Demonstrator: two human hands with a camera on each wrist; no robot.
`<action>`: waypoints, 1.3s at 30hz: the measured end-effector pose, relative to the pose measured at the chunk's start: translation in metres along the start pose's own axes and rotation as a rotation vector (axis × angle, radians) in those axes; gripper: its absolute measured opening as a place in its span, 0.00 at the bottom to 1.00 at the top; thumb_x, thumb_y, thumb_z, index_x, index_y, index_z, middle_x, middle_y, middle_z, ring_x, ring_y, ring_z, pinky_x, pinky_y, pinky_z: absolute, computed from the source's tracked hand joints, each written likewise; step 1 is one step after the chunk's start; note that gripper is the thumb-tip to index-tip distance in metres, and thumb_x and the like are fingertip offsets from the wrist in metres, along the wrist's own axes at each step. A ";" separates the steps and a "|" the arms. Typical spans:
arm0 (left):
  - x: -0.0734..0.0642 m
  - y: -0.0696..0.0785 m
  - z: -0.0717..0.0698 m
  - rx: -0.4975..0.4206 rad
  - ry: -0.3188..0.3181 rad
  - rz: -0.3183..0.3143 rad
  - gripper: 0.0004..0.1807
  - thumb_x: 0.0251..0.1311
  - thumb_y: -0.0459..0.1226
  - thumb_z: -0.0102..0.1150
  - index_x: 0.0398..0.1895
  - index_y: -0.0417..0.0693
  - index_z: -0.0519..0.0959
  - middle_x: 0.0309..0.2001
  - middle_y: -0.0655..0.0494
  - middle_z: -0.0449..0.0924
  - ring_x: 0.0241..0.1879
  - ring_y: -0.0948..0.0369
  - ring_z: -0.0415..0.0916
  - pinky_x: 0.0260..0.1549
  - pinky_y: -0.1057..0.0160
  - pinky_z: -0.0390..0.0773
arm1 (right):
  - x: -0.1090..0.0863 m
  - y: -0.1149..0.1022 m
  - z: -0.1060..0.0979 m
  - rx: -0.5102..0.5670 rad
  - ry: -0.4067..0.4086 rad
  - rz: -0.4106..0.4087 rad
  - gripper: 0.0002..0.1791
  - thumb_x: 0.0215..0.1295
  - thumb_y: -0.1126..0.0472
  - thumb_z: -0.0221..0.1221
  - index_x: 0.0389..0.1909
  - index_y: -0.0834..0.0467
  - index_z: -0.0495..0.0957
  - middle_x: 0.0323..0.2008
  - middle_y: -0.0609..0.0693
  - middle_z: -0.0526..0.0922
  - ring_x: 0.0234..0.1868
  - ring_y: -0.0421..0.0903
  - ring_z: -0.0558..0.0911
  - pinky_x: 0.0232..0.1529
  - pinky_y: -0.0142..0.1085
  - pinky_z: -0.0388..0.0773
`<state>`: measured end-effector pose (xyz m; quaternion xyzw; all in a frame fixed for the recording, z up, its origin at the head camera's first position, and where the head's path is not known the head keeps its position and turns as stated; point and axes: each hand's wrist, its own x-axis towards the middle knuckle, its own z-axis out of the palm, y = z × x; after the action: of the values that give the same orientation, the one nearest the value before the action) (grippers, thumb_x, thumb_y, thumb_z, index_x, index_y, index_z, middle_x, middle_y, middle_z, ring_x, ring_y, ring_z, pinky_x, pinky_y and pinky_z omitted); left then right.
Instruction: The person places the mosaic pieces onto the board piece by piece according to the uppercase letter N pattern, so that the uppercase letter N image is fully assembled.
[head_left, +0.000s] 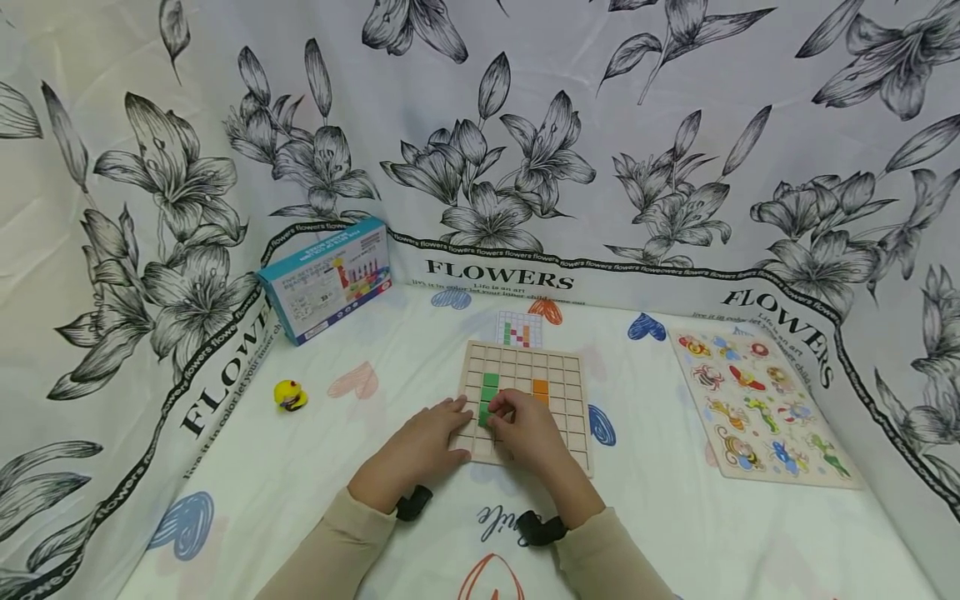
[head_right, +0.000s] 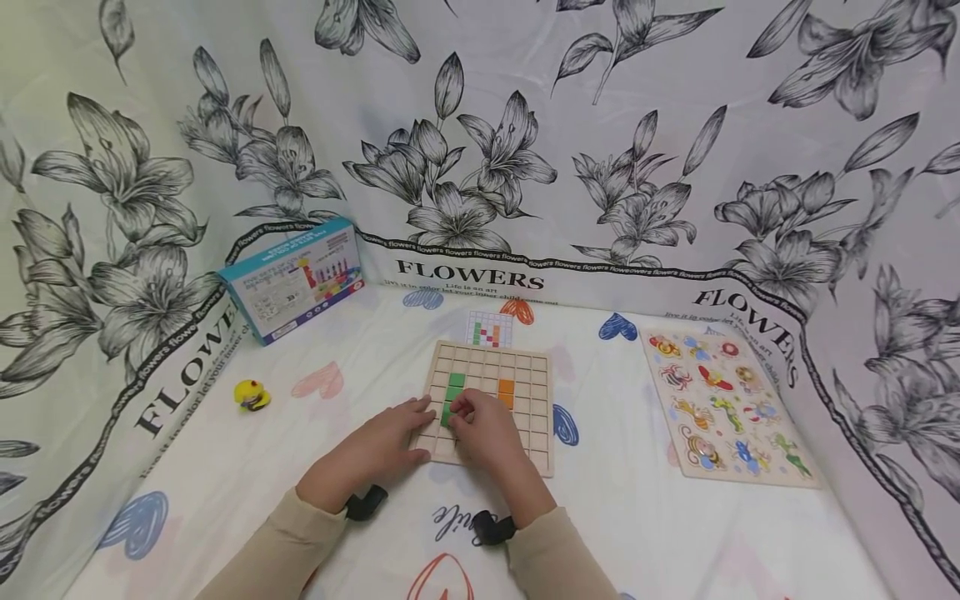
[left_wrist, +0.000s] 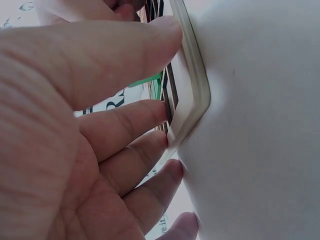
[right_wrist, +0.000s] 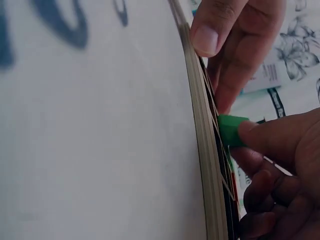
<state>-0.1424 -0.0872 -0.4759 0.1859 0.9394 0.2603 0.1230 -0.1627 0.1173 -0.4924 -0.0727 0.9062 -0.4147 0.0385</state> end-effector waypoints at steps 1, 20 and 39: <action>0.000 0.000 0.000 0.001 0.001 0.000 0.35 0.67 0.40 0.76 0.75 0.39 0.77 0.83 0.45 0.66 0.84 0.44 0.62 0.81 0.37 0.65 | 0.001 0.001 0.001 -0.010 0.000 -0.005 0.05 0.72 0.61 0.71 0.41 0.49 0.84 0.35 0.42 0.84 0.34 0.42 0.79 0.36 0.34 0.77; 0.000 0.000 0.000 0.019 -0.003 0.001 0.35 0.68 0.41 0.75 0.76 0.40 0.77 0.83 0.46 0.66 0.84 0.44 0.62 0.81 0.36 0.66 | -0.005 -0.004 0.002 -0.147 -0.066 -0.050 0.04 0.73 0.61 0.71 0.44 0.52 0.89 0.41 0.44 0.84 0.41 0.42 0.79 0.48 0.39 0.83; -0.003 0.012 -0.015 0.067 0.480 0.198 0.13 0.70 0.38 0.70 0.55 0.48 0.89 0.68 0.51 0.85 0.70 0.50 0.81 0.71 0.45 0.81 | -0.015 -0.020 -0.029 -0.106 0.116 -0.094 0.06 0.77 0.59 0.65 0.48 0.54 0.88 0.41 0.44 0.85 0.40 0.44 0.79 0.42 0.37 0.84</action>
<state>-0.1406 -0.0852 -0.4565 0.2137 0.9271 0.2763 -0.1356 -0.1496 0.1283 -0.4579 -0.0931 0.9232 -0.3711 -0.0377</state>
